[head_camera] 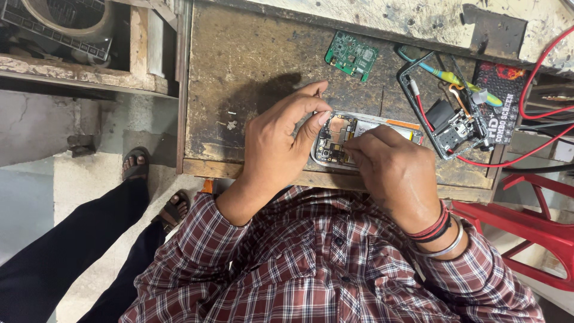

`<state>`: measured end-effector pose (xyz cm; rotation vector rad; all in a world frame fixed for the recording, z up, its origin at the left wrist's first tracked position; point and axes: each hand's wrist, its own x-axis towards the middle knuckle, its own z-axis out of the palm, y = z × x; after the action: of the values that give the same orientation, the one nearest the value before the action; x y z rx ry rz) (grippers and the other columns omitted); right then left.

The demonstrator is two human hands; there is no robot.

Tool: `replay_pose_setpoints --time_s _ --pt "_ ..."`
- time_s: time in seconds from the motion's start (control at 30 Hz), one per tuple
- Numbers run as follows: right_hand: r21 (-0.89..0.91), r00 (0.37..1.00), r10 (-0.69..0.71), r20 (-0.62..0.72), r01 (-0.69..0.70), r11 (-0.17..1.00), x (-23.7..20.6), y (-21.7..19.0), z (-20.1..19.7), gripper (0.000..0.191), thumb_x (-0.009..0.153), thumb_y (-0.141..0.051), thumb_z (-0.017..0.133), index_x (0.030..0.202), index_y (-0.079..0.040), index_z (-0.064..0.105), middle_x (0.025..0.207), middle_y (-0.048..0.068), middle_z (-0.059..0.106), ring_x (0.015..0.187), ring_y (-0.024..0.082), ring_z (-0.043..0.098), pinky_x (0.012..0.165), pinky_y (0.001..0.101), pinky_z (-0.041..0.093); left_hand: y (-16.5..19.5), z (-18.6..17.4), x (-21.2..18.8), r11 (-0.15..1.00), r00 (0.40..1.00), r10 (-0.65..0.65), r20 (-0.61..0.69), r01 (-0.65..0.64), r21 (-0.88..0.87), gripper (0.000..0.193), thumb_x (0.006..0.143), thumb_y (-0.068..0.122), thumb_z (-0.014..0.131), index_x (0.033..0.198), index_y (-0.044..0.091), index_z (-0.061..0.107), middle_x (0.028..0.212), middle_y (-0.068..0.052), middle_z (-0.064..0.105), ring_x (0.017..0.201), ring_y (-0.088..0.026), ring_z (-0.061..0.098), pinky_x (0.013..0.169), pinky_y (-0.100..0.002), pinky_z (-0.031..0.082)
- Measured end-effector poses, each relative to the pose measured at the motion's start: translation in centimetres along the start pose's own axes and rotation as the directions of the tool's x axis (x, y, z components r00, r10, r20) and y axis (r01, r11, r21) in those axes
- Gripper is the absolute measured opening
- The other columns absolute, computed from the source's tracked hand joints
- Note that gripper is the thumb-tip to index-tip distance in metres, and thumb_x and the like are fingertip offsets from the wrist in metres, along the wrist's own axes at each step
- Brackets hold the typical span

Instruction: The person reassembles a smartphone by connecting internal ribbon cables, placing the battery, and fitting the metal frame and back cover. They use a screwdriver to secure screws and a prying tool to align components.

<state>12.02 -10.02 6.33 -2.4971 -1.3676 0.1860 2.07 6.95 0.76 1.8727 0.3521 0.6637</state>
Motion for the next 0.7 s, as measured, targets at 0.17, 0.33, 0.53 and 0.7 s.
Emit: replay_pose_setpoints --time_s 0.17,0.33,0.53,0.7 --pt "0.025 1.0 0.009 0.023 -0.009 1.0 0.13 -0.09 -0.35 0.008 0.087 -0.015 0.077 0.095 -0.013 0.078 0.089 0.005 0.072 0.075 0.028 0.07 0.063 0.0393 0.055 -0.15 0.06 -0.07 1.0 1.0 -0.001 0.005 0.001 0.01 0.015 0.103 0.021 0.07 0.111 0.008 0.069 0.13 -0.009 0.073 0.117 -0.026 0.076 0.091 -0.034 0.064" --pt "0.045 0.999 0.019 0.032 -0.02 0.999 0.36 -0.25 -0.58 0.009 0.086 -0.015 0.078 0.095 -0.013 0.078 0.09 0.006 0.072 0.074 0.028 0.071 0.063 0.0394 0.055 -0.36 0.2 -0.05 1.0 1.0 0.009 0.007 -0.009 0.003 0.015 0.104 0.021 0.07 0.111 0.008 0.069 0.13 -0.009 0.073 0.117 -0.025 0.076 0.092 -0.034 0.065" --pt "0.061 0.991 0.097 0.095 -0.103 0.993 0.69 -0.19 -0.69 0.013 0.085 -0.018 0.079 0.096 -0.012 0.077 0.09 0.007 0.072 0.071 0.028 0.071 0.062 0.0399 0.055 -0.32 0.16 -0.21 1.0 1.0 0.009 0.005 -0.009 -0.003 0.015 0.104 0.02 0.07 0.111 0.008 0.069 0.13 -0.01 0.073 0.117 -0.025 0.076 0.093 -0.034 0.064" --pt "0.034 0.998 0.007 0.057 -0.009 0.999 0.41 -0.18 -0.68 0.011 0.087 -0.016 0.077 0.098 -0.013 0.078 0.092 0.006 0.073 0.075 0.029 0.071 0.064 0.0396 0.055 -0.27 0.16 -0.23 1.0 1.0 0.006 0.001 -0.006 0.0 0.015 0.104 0.02 0.07 0.111 0.008 0.069 0.13 -0.01 0.073 0.117 -0.026 0.076 0.092 -0.034 0.064"
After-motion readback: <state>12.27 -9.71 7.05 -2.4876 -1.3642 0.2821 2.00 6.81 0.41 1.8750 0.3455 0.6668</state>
